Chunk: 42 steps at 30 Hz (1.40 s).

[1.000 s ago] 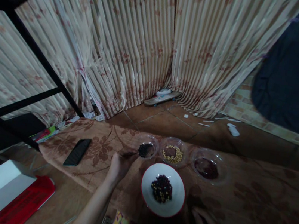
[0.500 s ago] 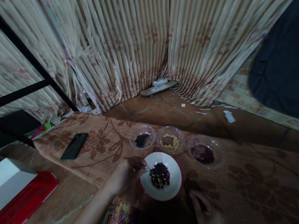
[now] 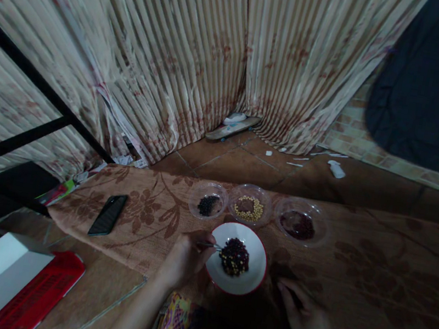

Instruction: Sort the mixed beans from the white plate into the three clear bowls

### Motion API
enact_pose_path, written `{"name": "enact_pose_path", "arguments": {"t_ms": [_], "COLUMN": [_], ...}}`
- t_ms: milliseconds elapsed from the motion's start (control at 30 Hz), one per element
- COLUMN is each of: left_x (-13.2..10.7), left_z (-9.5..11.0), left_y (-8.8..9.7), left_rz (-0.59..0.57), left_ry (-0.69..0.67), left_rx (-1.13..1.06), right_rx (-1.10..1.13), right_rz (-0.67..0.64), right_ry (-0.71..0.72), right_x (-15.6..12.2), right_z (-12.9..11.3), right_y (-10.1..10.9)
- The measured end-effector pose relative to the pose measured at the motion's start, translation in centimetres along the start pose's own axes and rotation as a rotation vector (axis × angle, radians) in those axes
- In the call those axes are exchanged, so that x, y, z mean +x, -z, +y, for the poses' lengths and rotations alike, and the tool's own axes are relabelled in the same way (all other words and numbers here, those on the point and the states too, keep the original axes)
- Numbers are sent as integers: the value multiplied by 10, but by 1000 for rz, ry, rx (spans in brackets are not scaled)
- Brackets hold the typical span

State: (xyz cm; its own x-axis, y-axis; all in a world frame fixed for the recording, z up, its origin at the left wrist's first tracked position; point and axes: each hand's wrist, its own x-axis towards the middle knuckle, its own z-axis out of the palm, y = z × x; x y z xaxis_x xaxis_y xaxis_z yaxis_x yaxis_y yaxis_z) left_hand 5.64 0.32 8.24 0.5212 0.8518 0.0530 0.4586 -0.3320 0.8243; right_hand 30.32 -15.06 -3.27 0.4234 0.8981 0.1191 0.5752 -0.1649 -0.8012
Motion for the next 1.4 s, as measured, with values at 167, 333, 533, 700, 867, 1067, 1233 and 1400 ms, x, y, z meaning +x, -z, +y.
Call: {"name": "enact_pose_path", "arguments": {"t_ms": [167, 333, 533, 700, 867, 1067, 1233, 1400], "left_x": [-1, -1, 0, 0, -2, -2, 9, 39], "left_z": [0, 1, -1, -1, 0, -2, 1, -11], "left_y": [-3, -5, -9, -10, -8, -2, 16, 40], "left_rz": [12, 32, 77, 104, 127, 201, 261, 425], "left_ry": [-8, -17, 1, 18, 54, 57, 10, -5], "left_rx": [-7, 26, 9, -11, -55, -113, -87, -9], "right_rx": [-2, 1, -13, -12, -13, -15, -40, -74], "right_rz": [6, -4, 2, 26, 26, 7, 23, -19], "right_ry": [-12, -10, -8, 30, 35, 16, 5, 42], "right_x": [0, 1, 2, 2, 1, 1, 1, 4], "right_z": [-2, -4, -1, 1, 3, 9, 21, 37], "right_y": [1, 1, 0, -1, -2, -6, -9, -7]}}
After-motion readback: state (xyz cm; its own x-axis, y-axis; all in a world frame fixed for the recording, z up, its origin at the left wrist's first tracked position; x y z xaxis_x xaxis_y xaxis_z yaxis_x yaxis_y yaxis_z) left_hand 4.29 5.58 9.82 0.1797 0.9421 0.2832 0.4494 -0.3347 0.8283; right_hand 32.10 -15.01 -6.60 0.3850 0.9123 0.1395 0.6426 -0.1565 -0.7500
